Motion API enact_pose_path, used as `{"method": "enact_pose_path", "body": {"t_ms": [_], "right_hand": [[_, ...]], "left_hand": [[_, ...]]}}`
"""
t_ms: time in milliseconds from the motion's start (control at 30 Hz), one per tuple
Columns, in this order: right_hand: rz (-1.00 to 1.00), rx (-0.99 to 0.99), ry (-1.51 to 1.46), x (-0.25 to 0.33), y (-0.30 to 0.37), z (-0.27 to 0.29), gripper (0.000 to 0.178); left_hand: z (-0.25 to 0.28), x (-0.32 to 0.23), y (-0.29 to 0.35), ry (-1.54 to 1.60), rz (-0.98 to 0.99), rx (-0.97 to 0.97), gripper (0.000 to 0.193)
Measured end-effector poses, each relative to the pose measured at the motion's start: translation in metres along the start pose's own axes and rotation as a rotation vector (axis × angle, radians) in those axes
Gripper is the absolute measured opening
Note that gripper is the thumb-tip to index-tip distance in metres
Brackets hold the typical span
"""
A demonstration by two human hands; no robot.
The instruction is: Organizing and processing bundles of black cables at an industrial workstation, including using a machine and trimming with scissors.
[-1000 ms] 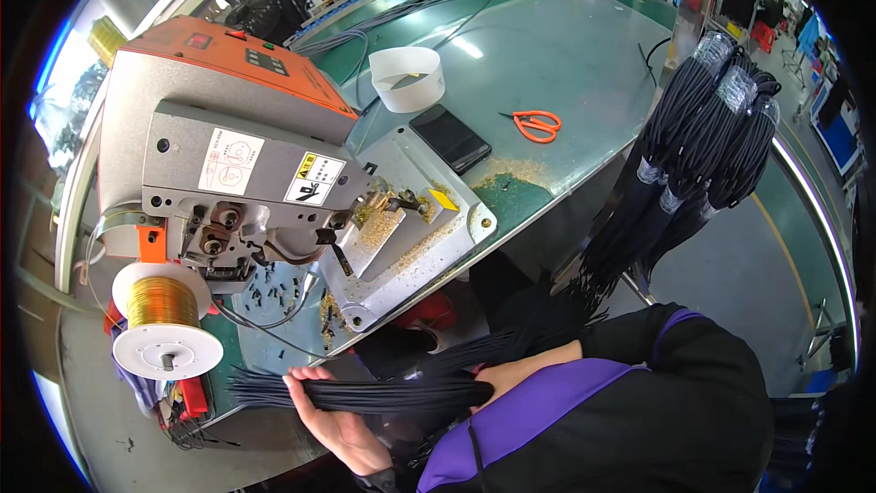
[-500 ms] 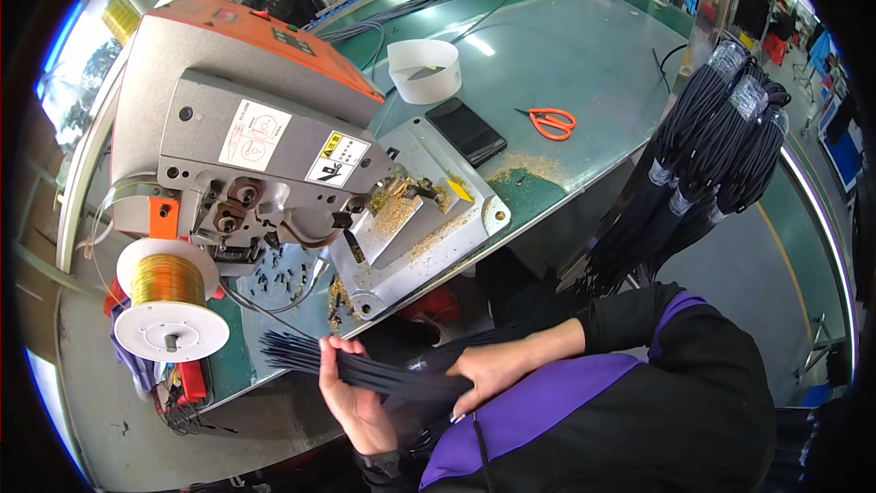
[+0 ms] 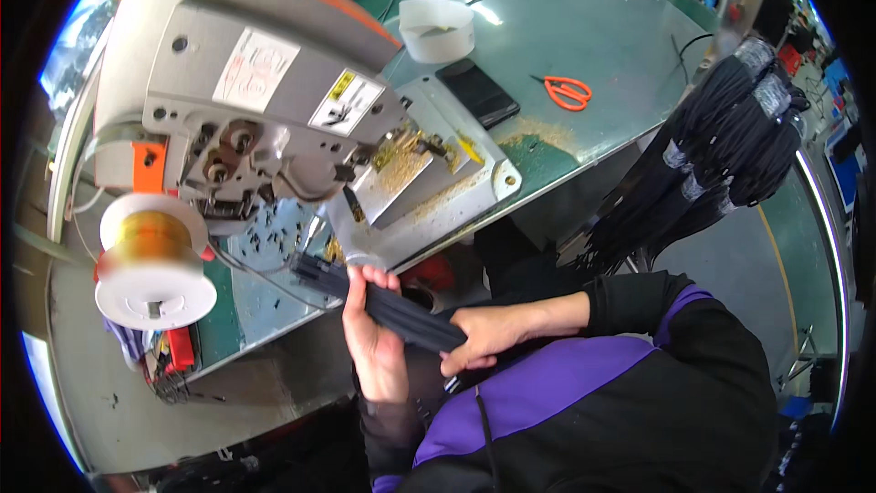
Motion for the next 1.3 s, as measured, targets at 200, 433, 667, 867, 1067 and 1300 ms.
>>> {"method": "enact_pose_path", "body": {"t_ms": [200,433,667,867,1067,1300], "right_hand": [[0.108,-0.205,0.016,0.011,0.009,0.041,0.040],[0.636,-0.382,0.596,0.065,0.031,0.064,0.034],[0.371,-0.746,0.748,0.124,0.039,0.095,0.017],[0.619,-0.922,0.299,0.128,0.061,0.121,0.030],[0.635,-0.809,0.050,0.141,0.054,0.118,0.032],[0.590,-0.757,-0.148,0.140,0.034,0.135,0.029]], "left_hand": [[-0.022,0.048,0.015,-0.186,0.151,-0.066,0.018],[-0.022,0.047,0.014,-0.131,0.087,0.005,0.019],[-0.040,0.063,0.009,-0.194,0.063,-0.074,0.019],[-0.046,0.067,0.005,-0.160,0.079,0.001,0.016],[-0.052,0.044,0.005,-0.117,0.019,0.010,0.016],[-0.056,0.024,0.009,-0.130,-0.068,-0.057,0.015]]}}
Point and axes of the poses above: each hand's wrist, its own y-axis away from the middle knuckle, its own z-axis out of the back of the hand, x = y × z, the point moved 9 cm from there along -y, towards the middle knuckle
